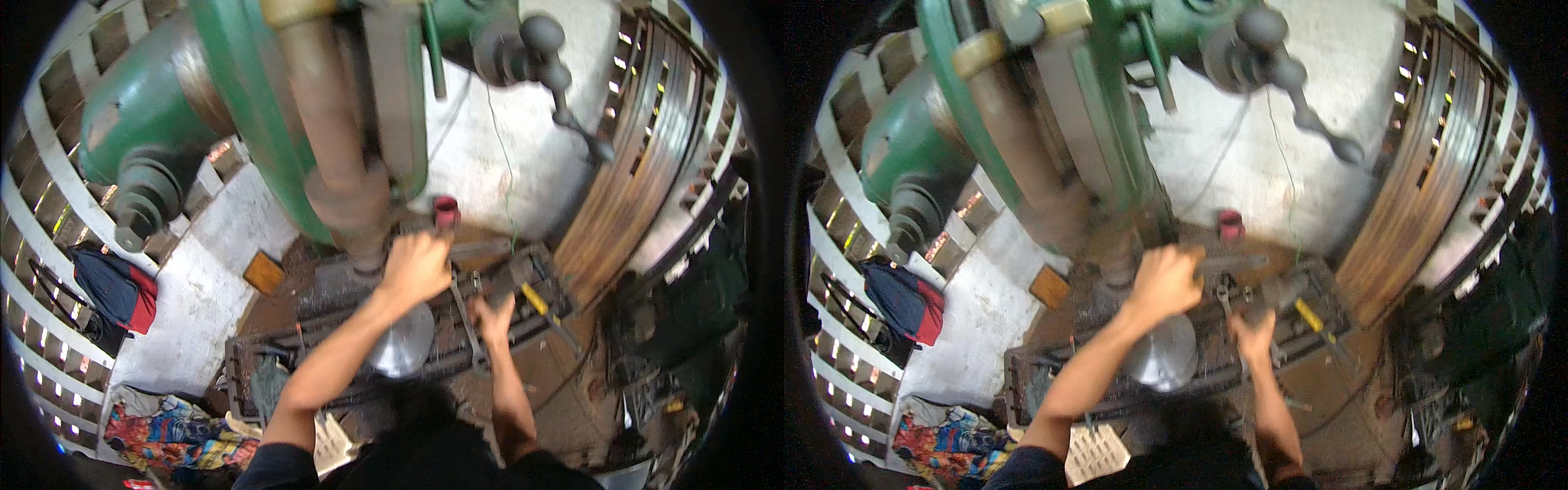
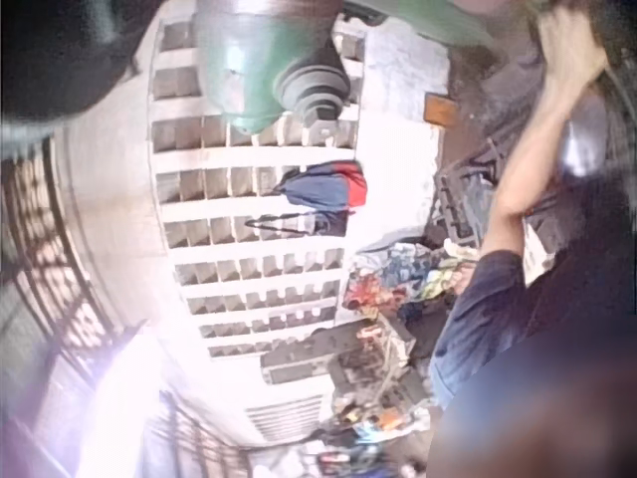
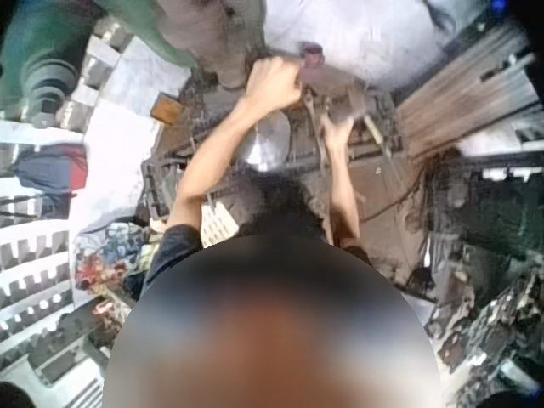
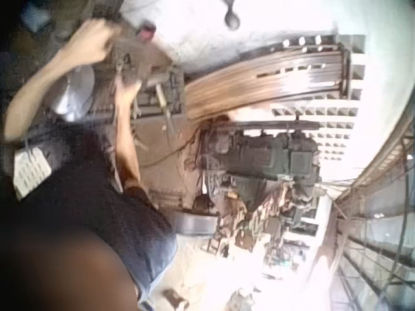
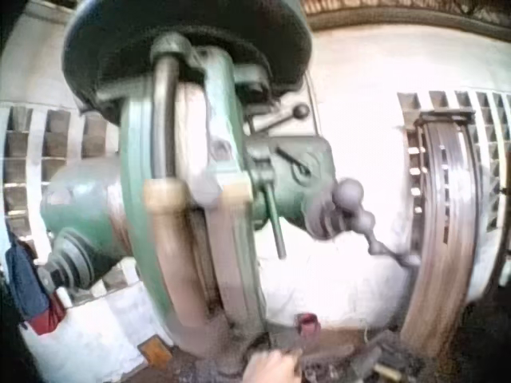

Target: The person cleans a cylindrical metal part with a rag and a metal rod, then moves to a drill press and uses a wrench to tighten the chuck. The person handles the part and tools directly without visible power tools.

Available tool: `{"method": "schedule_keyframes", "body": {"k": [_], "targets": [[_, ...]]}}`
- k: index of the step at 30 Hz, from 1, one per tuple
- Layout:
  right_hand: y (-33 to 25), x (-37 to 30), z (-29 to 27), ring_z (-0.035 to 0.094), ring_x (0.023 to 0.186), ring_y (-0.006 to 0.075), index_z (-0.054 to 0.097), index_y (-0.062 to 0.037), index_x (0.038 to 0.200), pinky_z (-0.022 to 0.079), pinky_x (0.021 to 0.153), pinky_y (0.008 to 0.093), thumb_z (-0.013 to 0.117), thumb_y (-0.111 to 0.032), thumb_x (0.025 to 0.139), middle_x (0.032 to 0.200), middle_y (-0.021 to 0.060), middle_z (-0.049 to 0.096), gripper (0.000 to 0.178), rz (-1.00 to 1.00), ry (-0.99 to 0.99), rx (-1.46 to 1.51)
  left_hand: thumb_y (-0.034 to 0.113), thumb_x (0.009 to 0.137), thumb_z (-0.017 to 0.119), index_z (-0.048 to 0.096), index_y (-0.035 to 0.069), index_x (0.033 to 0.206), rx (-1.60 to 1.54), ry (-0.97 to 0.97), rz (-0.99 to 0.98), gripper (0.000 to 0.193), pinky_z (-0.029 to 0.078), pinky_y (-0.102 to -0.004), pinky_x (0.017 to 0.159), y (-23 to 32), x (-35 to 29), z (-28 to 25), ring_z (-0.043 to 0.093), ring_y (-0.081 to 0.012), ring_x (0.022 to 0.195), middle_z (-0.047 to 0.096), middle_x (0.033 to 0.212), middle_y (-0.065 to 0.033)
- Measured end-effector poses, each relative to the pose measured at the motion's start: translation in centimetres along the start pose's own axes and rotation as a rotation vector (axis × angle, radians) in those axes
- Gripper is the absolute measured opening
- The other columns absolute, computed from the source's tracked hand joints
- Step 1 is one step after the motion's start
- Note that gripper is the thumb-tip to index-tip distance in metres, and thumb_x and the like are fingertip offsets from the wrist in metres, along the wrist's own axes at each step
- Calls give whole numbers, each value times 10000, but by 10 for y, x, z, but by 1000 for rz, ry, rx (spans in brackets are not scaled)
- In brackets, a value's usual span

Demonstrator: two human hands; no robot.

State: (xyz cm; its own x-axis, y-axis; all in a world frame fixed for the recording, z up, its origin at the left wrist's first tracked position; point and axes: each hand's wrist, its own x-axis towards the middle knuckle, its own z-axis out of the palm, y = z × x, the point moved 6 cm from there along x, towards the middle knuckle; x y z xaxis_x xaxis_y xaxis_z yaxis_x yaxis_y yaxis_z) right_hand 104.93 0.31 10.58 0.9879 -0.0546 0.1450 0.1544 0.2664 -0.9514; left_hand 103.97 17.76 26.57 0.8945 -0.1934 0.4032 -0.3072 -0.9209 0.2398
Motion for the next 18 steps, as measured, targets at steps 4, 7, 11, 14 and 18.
{"method": "schedule_keyframes", "body": {"k": [4,7,11,14,18], "targets": [[-21,11,22,521,480,151,539,-9,664,439,459,329,648,-16,801,556,21,518,175,-573,-95,-68,93,700,655,625,0,878,18,88,26,203,553,-503,729,-4,4,1,675,-418,798,671,857,-220],[25,33,36,486,440,146,520,-14,697,414,428,322,607,-34,821,527,14,482,152,110,-201,-34,90,699,667,631,-10,889,69,7,-94,218,551,-510,721,-15,13,6,672,-432,792,672,850,-237],[50,6,11,418,389,172,484,-32,801,348,377,334,583,32,772,522,53,432,122,271,-166,325,121,729,671,631,-7,1001,-18,47,-110,303,566,-501,743,-6,6,-3,688,-416,779,682,852,-242],[62,-33,-18,400,390,181,492,-20,841,338,388,343,572,23,750,536,72,435,129,191,-238,302,167,695,689,650,58,968,-50,4,44,296,560,-479,672,15,-18,-8,692,-371,743,687,776,-165],[65,-73,-58,417,396,182,488,-16,846,352,388,347,574,26,739,542,76,442,144,261,-209,241,196,607,707,646,73,910,-50,-135,280,333,537,-453,592,18,-47,-17,679,-332,669,656,678,-115]]}}
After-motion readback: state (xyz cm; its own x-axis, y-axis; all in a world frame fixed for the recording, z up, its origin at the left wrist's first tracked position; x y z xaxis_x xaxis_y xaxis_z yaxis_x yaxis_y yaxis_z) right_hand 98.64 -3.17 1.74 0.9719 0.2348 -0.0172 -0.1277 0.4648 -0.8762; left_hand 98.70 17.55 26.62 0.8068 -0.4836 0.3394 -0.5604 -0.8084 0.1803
